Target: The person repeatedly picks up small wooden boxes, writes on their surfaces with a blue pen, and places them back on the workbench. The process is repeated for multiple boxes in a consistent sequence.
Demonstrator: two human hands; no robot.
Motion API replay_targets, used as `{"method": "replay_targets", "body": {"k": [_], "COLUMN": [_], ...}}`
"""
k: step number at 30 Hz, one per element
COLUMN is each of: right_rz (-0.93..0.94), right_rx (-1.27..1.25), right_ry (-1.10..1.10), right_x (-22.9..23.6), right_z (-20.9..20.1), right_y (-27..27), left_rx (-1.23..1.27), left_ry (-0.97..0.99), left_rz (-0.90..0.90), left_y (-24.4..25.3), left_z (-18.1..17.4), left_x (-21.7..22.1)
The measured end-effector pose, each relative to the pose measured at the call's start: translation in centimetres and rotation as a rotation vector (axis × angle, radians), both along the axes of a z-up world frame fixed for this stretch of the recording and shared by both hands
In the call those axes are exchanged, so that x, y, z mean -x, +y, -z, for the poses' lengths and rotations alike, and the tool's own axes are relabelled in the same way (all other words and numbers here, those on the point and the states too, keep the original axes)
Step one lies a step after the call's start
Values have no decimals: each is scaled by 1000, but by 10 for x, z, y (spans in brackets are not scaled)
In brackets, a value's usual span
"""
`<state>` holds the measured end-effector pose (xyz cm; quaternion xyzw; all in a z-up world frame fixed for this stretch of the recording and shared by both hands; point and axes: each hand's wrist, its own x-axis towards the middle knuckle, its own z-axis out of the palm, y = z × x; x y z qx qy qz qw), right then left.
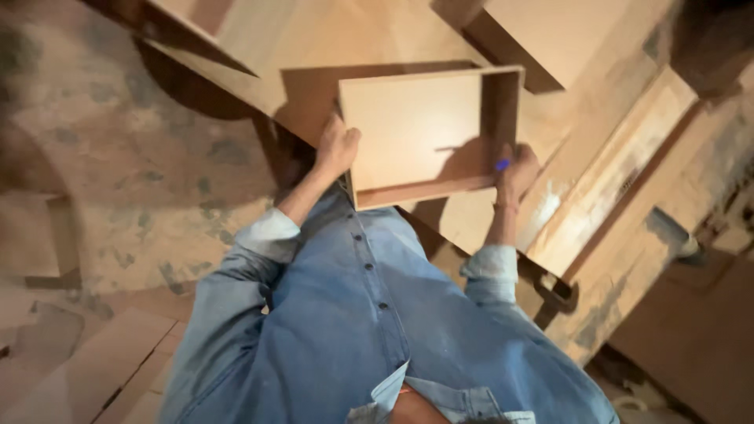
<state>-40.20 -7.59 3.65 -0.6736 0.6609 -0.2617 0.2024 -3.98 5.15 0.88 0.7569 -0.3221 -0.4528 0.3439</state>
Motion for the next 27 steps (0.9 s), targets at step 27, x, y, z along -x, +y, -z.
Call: {"method": "replay_targets", "body": {"k": [27], "right_rz": [-188], "right_rx": [10], "right_ry": [-807], "right_x": [-273], "right_z": [-150], "right_y": [57], "left_rx": [1188], "left_ry": [625], "left_rz": [-1058], "left_y": [-27], "left_z": [-156], "left_x": [-356]}}
